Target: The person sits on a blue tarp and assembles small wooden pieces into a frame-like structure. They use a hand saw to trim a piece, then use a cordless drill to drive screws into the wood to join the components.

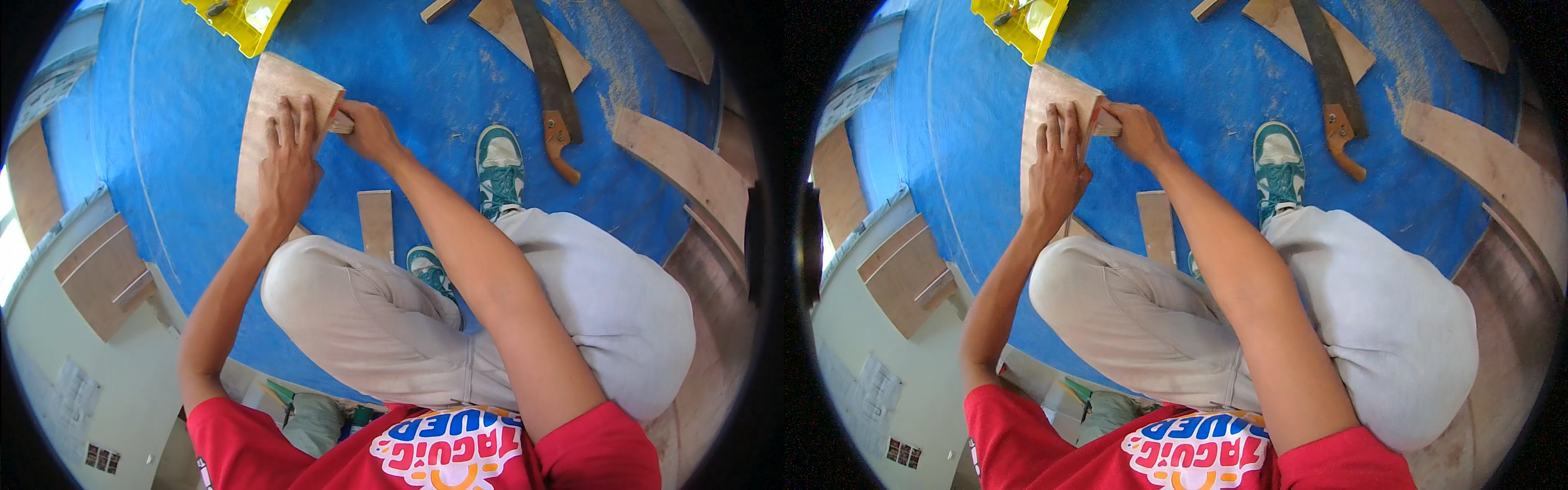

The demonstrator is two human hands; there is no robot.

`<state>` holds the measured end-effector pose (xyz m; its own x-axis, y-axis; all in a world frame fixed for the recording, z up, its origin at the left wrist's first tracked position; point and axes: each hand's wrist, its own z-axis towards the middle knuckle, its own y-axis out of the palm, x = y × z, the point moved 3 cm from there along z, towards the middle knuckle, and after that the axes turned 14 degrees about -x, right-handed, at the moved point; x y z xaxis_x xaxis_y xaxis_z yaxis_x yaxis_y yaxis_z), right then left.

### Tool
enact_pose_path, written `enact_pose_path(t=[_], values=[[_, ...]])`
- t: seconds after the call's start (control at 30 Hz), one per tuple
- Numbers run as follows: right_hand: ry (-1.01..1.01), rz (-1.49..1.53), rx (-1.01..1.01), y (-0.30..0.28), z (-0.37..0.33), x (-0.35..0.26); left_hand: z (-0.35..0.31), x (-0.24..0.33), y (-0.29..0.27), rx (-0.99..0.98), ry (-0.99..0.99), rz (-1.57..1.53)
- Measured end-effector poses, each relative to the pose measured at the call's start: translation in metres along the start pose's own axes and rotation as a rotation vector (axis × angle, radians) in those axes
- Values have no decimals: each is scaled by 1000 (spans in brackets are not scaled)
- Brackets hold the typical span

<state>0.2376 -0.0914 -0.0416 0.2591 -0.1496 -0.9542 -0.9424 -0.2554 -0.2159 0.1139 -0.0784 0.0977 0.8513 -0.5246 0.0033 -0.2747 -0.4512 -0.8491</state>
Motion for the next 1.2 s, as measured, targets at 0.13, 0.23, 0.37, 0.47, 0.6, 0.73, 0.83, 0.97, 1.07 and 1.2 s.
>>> enact_pose_path(t=[0.13, 0.23, 0.37, 0.47, 0.6, 0.73, 0.83, 0.97, 1.07, 1.2], values=[[106, 45, -96, -12, -11, 8, 10, 8, 2, 78, 92, -29], [88, 75, -100, -14, -11, 10, 15, 5, 9, 116, 68, -9], [-17, -23, -52, -5, -9, -4, 0, -8, 13, 95, 10, -61], [-37, -1, -47, 4, -12, -11, -14, -13, 12, 200, 115, -157], [62, -108, -115, 11, -13, 4, -16, -9, 32, 136, 234, -188], [-156, -110, -71, 13, -17, 21, -16, 2, 49, 179, 273, -116], [-177, -90, -75, 13, -19, 24, -17, 11, 44, 74, 248, -77], [-238, -146, -56, -2, -10, -13, -23, 2, -2, 180, 272, -345], [127, -298, -131, -34, -10, -55, -28, -39, -37, 224, 237, -885], [326, -540, -192, -93, -24, -122, 14, -71, -41, 248, 345, -923]])
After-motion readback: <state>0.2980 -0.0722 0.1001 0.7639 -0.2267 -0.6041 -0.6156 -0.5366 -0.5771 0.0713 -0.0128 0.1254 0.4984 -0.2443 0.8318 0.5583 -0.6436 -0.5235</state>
